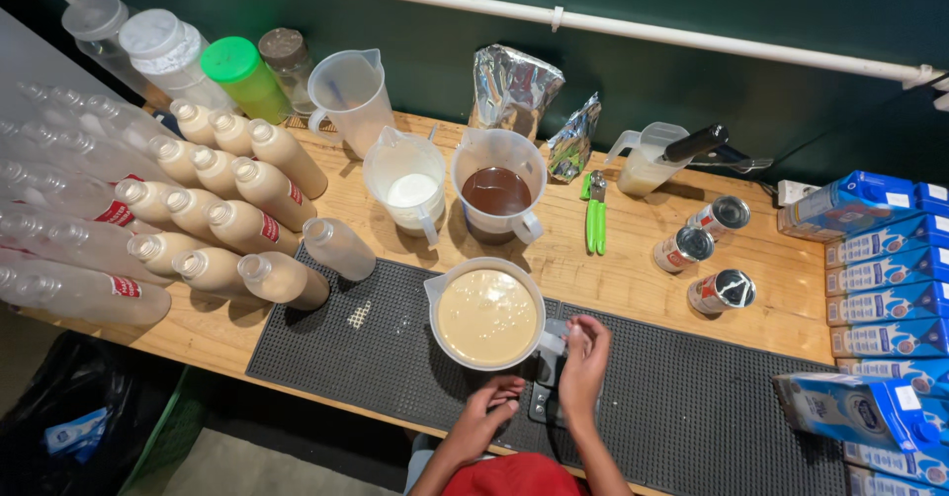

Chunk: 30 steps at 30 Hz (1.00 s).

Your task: The person stirs a beige liquid in a plastic jug, then pours it into several small plastic bottles one by one. The person places each filled bottle on the table and continues filling the next bottle.

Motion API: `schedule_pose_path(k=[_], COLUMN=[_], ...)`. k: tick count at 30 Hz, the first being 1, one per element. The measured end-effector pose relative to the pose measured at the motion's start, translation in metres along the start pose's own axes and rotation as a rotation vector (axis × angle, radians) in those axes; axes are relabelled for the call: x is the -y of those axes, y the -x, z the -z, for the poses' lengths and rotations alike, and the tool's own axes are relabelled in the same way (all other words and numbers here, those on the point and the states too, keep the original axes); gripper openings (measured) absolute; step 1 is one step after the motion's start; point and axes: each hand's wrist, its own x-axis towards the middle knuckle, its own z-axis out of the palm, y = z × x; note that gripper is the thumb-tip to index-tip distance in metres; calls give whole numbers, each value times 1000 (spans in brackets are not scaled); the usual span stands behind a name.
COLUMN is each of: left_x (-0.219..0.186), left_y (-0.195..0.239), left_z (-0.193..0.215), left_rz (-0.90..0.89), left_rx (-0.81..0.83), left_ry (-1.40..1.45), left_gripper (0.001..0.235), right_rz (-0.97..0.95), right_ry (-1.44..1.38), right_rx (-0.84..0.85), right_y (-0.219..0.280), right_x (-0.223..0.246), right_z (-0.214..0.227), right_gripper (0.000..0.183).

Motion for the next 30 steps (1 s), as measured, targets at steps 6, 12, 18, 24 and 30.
schedule_pose_path(k=[6, 12, 18, 24, 30], left_x=[-22, -57, -124, -138, -166], left_y=[21, 8, -10, -21, -16], left_z=[58, 101, 114, 120, 118], left_rz=[42, -95, -142, -102, -70], left_rx=[-189, -263, -51, 109, 174], left_ry=[12, 83, -8, -53, -171], left_gripper=[29, 52, 75, 84, 84], right_rz=[18, -64, -246, -168, -80], right_ry=[17, -115, -392, -562, -443], right_rx=[-50, -120, -111, -2, 121], right_y=[76, 77, 52, 29, 21], right_x=[-10, 1, 44, 45, 53], right_z=[-6, -38, -77, -86, -84], right_gripper=[20, 56, 77, 76, 76])
